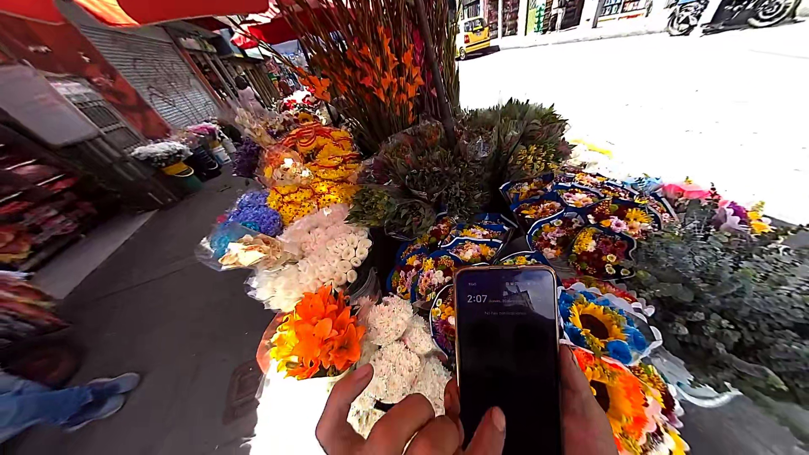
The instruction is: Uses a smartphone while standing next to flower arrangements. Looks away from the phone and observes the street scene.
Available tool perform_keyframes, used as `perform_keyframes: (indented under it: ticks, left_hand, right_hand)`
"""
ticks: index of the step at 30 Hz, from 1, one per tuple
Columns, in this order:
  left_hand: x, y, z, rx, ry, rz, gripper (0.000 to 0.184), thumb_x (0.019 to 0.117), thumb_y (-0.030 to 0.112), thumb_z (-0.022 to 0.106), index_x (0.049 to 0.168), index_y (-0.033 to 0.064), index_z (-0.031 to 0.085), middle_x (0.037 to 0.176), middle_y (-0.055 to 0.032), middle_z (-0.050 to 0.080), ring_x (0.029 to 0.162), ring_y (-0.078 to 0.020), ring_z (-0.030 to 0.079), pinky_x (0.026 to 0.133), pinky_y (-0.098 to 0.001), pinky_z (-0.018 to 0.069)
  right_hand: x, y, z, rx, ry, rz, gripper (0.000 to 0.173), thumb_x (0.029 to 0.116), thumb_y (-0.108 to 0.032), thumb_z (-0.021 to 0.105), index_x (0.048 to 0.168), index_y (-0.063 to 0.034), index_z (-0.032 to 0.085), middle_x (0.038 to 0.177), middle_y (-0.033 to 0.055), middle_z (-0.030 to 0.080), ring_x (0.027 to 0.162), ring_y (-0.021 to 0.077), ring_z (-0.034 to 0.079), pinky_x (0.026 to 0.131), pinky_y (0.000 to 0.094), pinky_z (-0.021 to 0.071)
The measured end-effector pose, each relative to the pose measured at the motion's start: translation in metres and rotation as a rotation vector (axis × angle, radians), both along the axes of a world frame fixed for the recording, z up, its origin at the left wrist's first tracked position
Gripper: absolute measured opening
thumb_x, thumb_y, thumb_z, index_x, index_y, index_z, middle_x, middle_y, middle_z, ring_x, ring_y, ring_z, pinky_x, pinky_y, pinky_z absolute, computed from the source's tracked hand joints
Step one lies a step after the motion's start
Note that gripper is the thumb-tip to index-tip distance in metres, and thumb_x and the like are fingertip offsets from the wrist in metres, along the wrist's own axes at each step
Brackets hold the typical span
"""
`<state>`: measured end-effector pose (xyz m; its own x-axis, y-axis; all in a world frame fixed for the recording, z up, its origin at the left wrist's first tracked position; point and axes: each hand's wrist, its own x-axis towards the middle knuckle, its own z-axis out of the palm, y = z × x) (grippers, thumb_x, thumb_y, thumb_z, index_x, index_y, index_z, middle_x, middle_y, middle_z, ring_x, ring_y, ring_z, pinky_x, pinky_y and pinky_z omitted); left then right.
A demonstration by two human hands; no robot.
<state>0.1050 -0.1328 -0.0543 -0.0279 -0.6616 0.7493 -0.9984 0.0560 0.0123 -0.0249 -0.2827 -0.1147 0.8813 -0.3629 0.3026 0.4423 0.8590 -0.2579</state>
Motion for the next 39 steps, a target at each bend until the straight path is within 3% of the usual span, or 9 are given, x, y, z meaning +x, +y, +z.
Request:
perform_keyframes:
  ticks: [3, 7, 10, 16, 21, 25, 28, 31, 39]
  left_hand:
    - [0.004, -0.011, 0.000, 0.088, -0.058, 0.180, 0.067, 0.0924, 0.078, 0.043, 0.138, 0.0338, 0.063, 0.095, -0.0005, 0.052, 0.106, -0.0201, 0.049, 0.117, -0.0549, 0.0133]
    - [0.014, -0.002, 0.010, 0.009, 0.082, 0.316, 0.079, 0.0949, 0.079, 0.032, 0.149, 0.0235, 0.051, 0.098, -0.0068, 0.050, 0.104, -0.0240, 0.050, 0.114, -0.0522, 0.0205]
    - [0.013, 0.004, 0.010, -0.044, 0.100, 0.264, 0.080, 0.0941, 0.080, 0.031, 0.146, 0.0232, 0.053, 0.096, -0.0036, 0.047, 0.102, -0.0187, 0.049, 0.116, -0.0462, 0.0190]
    - [0.008, 0.003, 0.000, -0.041, 0.103, 0.194, 0.076, 0.0934, 0.080, 0.034, 0.137, 0.0253, 0.063, 0.092, -0.0012, 0.047, 0.099, -0.0174, 0.049, 0.115, -0.0478, 0.0190]
    - [0.005, -0.005, -0.001, 0.022, 0.037, 0.108, 0.068, 0.0927, 0.080, 0.037, 0.136, 0.0350, 0.064, 0.096, 0.0008, 0.047, 0.105, -0.0165, 0.048, 0.116, -0.0505, 0.0162]
    - [0.014, -0.021, 0.002, 0.052, -0.060, 0.213, 0.063, 0.0945, 0.077, 0.040, 0.142, 0.0400, 0.059, 0.100, -0.0013, 0.051, 0.109, -0.0211, 0.049, 0.113, -0.0568, 0.0187]
    - [0.024, -0.019, 0.013, -0.006, 0.030, 0.300, 0.074, 0.0966, 0.078, 0.031, 0.151, 0.0319, 0.051, 0.103, -0.0065, 0.054, 0.111, -0.0255, 0.052, 0.112, -0.0586, 0.0245]
    - [0.025, -0.011, 0.018, -0.090, 0.087, 0.242, 0.075, 0.0972, 0.076, 0.033, 0.149, 0.0249, 0.052, 0.100, -0.0049, 0.052, 0.104, -0.0201, 0.053, 0.113, -0.0525, 0.0280]
    - [0.012, -0.008, -0.002, -0.086, 0.024, 0.108, 0.066, 0.0977, 0.073, 0.038, 0.135, 0.0251, 0.063, 0.094, -0.0001, 0.047, 0.101, -0.0147, 0.050, 0.117, -0.0470, 0.0196]
  right_hand:
    - [0.000, 0.001, 0.004, 0.011, 0.016, -0.048, 0.050, 0.0994, -0.053, 0.055, 0.126, -0.0147, 0.072, 0.123, 0.0111, 0.073, 0.117, 0.0221, 0.069, 0.104, 0.0460, 0.0538]
    - [0.007, -0.002, -0.003, -0.042, -0.004, 0.172, 0.074, 0.0905, -0.072, 0.054, 0.131, -0.0110, 0.067, 0.122, 0.0216, 0.069, 0.110, 0.0348, 0.068, 0.096, 0.0505, 0.0547]
    - [0.008, -0.003, -0.005, -0.045, 0.001, 0.201, 0.081, 0.0871, -0.077, 0.054, 0.133, -0.0106, 0.065, 0.122, 0.0229, 0.068, 0.109, 0.0362, 0.068, 0.094, 0.0512, 0.0544]
    - [0.004, -0.004, -0.003, -0.061, -0.006, 0.187, 0.080, 0.0887, -0.076, 0.052, 0.132, -0.0100, 0.065, 0.122, 0.0231, 0.068, 0.108, 0.0359, 0.068, 0.095, 0.0511, 0.0545]
    - [-0.002, -0.002, 0.005, -0.019, -0.026, 0.087, 0.062, 0.0966, -0.062, 0.054, 0.130, -0.0128, 0.069, 0.124, 0.0191, 0.070, 0.113, 0.0330, 0.069, 0.099, 0.0519, 0.0552]
    - [-0.005, -0.001, 0.003, 0.035, 0.005, 0.030, 0.054, 0.0980, -0.056, 0.056, 0.128, -0.0133, 0.071, 0.124, 0.0155, 0.071, 0.117, 0.0283, 0.068, 0.102, 0.0510, 0.0542]
    - [-0.003, -0.004, 0.000, -0.033, -0.016, 0.151, 0.068, 0.0939, -0.067, 0.054, 0.131, -0.0126, 0.068, 0.124, 0.0208, 0.069, 0.112, 0.0347, 0.068, 0.098, 0.0518, 0.0550]
    - [-0.003, -0.006, -0.003, -0.066, -0.026, 0.183, 0.077, 0.0912, -0.073, 0.052, 0.134, -0.0115, 0.065, 0.125, 0.0224, 0.067, 0.111, 0.0357, 0.068, 0.098, 0.0512, 0.0542]
    - [-0.006, -0.009, -0.002, -0.055, -0.064, 0.177, 0.074, 0.0932, -0.070, 0.052, 0.136, -0.0113, 0.064, 0.128, 0.0232, 0.066, 0.115, 0.0365, 0.067, 0.101, 0.0528, 0.0530]
